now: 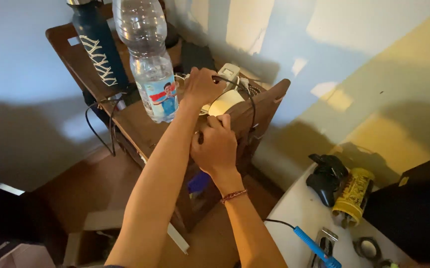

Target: The person is using a small yellow screwdriver to remove screws from the back of a digital clock and then prying the case open to reveal the internal components.

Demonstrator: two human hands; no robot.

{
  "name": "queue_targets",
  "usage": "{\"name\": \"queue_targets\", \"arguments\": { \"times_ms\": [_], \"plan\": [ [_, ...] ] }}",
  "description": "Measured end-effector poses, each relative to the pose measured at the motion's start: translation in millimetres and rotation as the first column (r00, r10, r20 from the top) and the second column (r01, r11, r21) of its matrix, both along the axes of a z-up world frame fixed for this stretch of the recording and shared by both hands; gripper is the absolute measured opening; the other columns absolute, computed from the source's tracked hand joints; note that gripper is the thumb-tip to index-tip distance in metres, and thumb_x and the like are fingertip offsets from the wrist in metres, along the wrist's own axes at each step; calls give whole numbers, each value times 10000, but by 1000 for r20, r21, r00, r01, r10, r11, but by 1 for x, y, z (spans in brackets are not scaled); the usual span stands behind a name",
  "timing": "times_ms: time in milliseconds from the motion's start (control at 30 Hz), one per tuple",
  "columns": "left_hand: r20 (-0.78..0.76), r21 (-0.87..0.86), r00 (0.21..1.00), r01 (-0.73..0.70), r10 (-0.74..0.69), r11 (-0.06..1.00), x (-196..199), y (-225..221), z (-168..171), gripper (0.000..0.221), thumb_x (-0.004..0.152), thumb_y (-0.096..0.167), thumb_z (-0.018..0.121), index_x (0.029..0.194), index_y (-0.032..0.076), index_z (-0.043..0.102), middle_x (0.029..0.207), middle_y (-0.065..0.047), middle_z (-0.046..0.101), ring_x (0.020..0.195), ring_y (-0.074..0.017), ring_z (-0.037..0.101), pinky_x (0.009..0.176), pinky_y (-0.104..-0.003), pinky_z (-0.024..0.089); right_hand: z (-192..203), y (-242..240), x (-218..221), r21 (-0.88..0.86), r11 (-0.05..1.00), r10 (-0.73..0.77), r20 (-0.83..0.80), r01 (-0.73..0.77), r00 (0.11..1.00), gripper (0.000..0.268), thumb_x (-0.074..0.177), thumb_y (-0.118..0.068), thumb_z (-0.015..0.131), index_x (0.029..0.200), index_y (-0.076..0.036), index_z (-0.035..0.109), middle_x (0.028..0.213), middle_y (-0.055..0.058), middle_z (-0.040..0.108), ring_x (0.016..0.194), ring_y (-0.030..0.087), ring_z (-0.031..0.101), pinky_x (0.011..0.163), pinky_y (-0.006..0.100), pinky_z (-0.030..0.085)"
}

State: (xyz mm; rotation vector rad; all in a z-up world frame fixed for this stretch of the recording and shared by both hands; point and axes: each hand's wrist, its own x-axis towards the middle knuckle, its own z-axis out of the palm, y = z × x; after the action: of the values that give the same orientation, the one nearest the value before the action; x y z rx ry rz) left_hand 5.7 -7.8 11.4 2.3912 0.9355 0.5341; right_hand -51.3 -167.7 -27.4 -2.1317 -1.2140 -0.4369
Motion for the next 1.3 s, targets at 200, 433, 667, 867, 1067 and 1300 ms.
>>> {"name": "queue_targets", "arguments": {
  "times_ms": [200,433,667,867,1067,1300],
  "plan": [
    [-73,9,997,-2,3,1000,-2,-4,11,498,866,415,636,1281,155,722,1217,-203,602,1127,-398,647,983,-483,485,3,-2,0,10,1000,10,27,-11,1000,118,763,-211,626,779,-141,720,880,17,625,1083,246,575,683,437,589],
    [-55,67,997,-44,48,997,0,-4,1,413,862,379,650,1197,166,767,1134,-224,616,1063,-435,635,929,-502,480,0,-3,0,-4,999,38,-25,-38,999,126,787,-210,613,803,-156,727,897,-4,623,1098,230,568,703,410,582],
    [-13,153,999,54,-52,987,-24,-8,18,308,866,357,631,1114,251,781,1055,-178,738,1173,-382,577,964,-498,531,-4,-1,6,-10,999,45,-47,-46,998,159,754,-241,621,791,-118,715,919,39,622,1139,276,557,778,462,590],
    [65,131,994,83,-92,988,-7,15,-16,341,847,381,652,1172,337,746,1015,-112,755,1130,-324,573,948,-467,549,-1,-1,2,30,999,41,-89,-39,995,159,764,-275,628,735,-134,696,835,19,567,1116,251,556,794,450,588],
    [79,188,993,67,-83,980,0,19,-30,409,833,368,648,1237,332,705,1070,-76,735,1109,-287,552,892,-450,552,-1,-1,1,45,999,35,-105,-30,994,148,762,-266,631,729,-137,695,830,8,546,1116,238,554,792,443,588],
    [212,214,977,-26,-21,977,-13,2,-5,627,772,234,685,1391,288,595,1165,-86,704,1105,-283,525,866,-455,531,7,-4,1,5,999,45,-86,-45,995,219,778,-286,644,716,-84,698,938,38,590,1202,282,550,810,479,587]
  ]
}}
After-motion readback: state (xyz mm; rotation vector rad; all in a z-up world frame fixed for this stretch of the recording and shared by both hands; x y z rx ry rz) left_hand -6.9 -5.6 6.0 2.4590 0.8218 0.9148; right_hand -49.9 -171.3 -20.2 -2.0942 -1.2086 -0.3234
